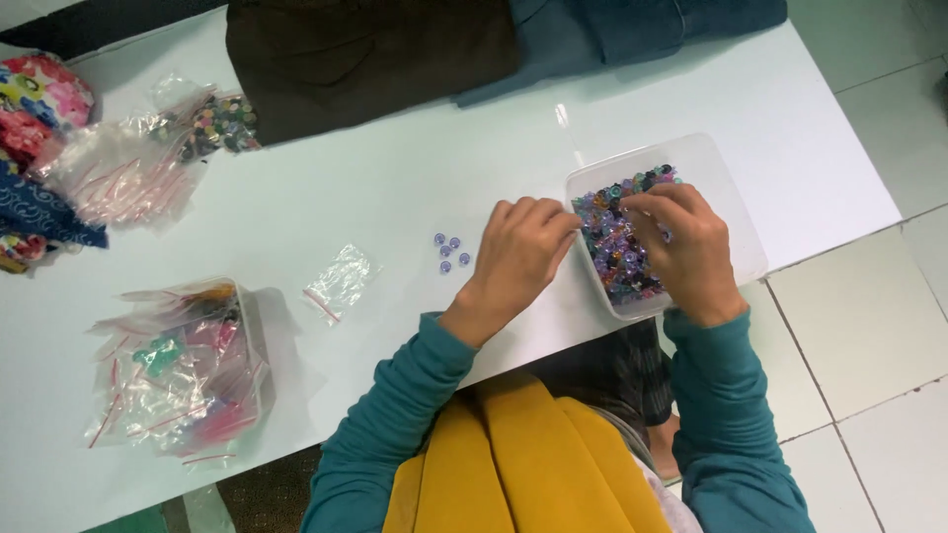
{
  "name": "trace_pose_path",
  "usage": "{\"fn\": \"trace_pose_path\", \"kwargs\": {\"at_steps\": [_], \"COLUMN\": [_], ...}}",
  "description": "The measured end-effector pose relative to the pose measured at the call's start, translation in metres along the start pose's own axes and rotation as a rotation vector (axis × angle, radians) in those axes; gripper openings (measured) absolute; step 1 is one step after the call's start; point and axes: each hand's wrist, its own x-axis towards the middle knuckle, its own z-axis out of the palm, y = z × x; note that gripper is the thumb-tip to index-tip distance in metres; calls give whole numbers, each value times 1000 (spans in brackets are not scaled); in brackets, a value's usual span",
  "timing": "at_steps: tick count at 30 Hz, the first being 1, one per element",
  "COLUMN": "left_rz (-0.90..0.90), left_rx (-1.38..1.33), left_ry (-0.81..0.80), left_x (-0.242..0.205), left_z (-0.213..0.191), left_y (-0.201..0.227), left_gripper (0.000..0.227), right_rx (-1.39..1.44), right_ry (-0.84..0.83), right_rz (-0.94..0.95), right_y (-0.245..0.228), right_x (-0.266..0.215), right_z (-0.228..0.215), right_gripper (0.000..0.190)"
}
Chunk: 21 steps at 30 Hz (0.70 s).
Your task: Sorting small colorful buttons from a container into small plastic bags on a white work table.
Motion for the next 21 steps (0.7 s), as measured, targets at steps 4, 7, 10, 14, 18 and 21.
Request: {"fn": "trace_pose_path", "kwargs": {"at_steps": [4, 7, 10, 14, 18, 21], "left_rz": [82, 94, 68, 15, 9, 29], "left_rx": [80, 211, 285, 381, 419, 408], "left_ry": [-87, -178, -320, -460, -468, -460], "left_x": [27, 46, 61, 71, 71, 69], "left_z": [75, 100, 106, 107, 104, 106], "left_y": [3, 10, 16, 21, 24, 18], "left_gripper": [16, 14, 10, 5, 5, 4], "right_rx": [-248, -319, -376, -430, -485, -468], "right_ry": [-164, -373, -558, -621, -668, -655], "right_rz": [97, 193, 289, 301, 285, 272], "right_y": [26, 40, 38, 41, 46, 48], "right_x": [-1, -4, 0, 2, -3, -5], "right_z": [5, 15, 19, 25, 27, 27], "right_gripper": [11, 11, 13, 15, 13, 13]}}
